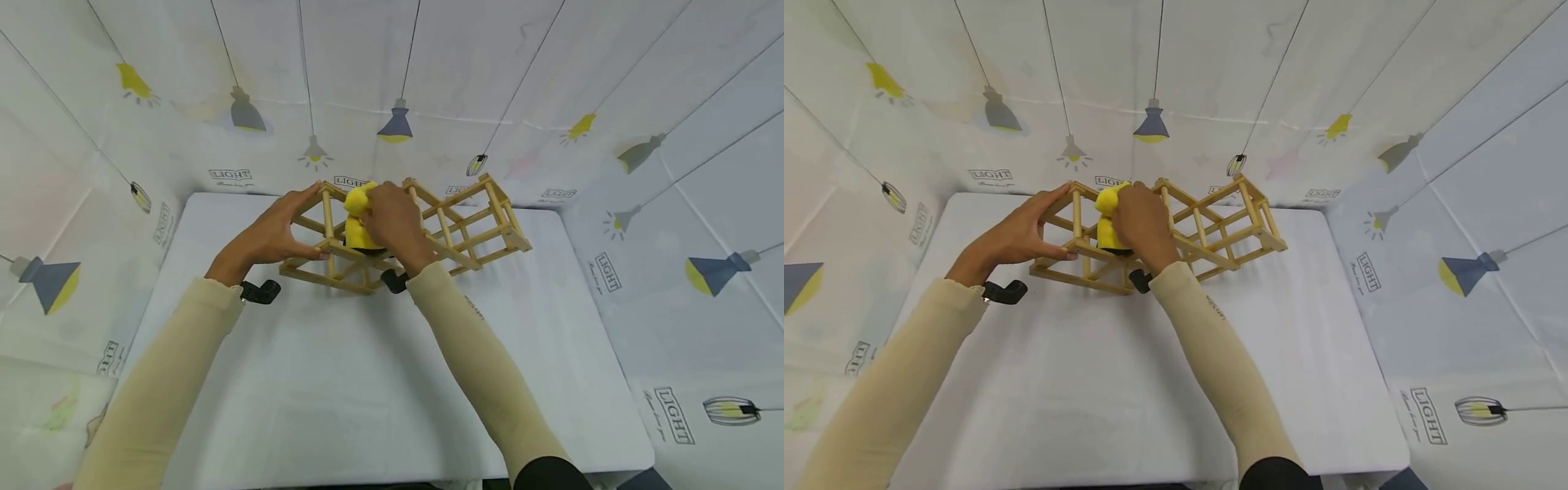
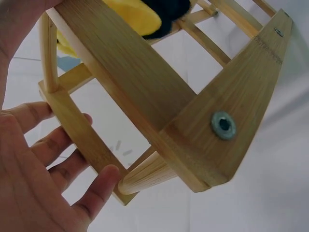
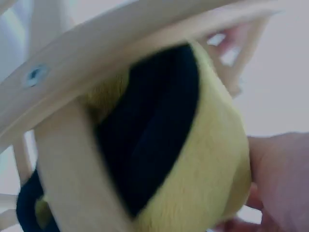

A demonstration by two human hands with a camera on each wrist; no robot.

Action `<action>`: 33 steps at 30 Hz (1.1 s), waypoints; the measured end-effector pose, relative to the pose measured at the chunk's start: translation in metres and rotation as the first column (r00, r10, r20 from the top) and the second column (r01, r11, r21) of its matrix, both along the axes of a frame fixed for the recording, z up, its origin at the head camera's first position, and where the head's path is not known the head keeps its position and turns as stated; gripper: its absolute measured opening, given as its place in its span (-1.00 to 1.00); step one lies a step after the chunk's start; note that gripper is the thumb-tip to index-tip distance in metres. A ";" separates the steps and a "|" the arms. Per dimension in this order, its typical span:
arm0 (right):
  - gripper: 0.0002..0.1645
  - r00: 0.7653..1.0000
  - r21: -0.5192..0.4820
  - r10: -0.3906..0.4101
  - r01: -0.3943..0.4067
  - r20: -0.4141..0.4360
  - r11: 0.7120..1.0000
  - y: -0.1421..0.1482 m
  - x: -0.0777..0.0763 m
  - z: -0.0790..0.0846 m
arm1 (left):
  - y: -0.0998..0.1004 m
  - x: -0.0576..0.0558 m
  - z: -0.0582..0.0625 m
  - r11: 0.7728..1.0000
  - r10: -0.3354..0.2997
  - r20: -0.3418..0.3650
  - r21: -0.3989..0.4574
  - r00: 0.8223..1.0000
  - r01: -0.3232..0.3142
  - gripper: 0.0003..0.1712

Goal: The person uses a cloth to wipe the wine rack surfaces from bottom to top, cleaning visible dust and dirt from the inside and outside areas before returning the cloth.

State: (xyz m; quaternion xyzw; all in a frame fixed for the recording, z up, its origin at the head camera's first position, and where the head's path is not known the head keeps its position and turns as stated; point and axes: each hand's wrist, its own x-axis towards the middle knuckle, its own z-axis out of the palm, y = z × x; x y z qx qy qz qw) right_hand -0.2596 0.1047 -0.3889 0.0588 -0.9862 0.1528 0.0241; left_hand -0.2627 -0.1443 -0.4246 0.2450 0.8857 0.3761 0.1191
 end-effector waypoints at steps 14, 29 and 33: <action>-0.74 0.970 0.109 0.133 -0.157 0.201 0.982 0.003 -0.003 0.006 | 0.000 0.001 0.001 1.000 0.016 -0.022 -0.016 1.000 -0.016 0.50; -0.65 0.991 0.006 0.123 -0.123 0.057 0.992 0.012 -0.007 0.010 | 0.005 0.002 0.000 0.999 0.021 -0.011 -0.041 1.000 -0.021 0.49; -0.68 0.979 0.099 0.139 -0.154 0.147 0.983 0.005 -0.007 0.004 | 0.002 0.003 -0.001 0.999 0.023 -0.005 -0.047 1.000 -0.024 0.49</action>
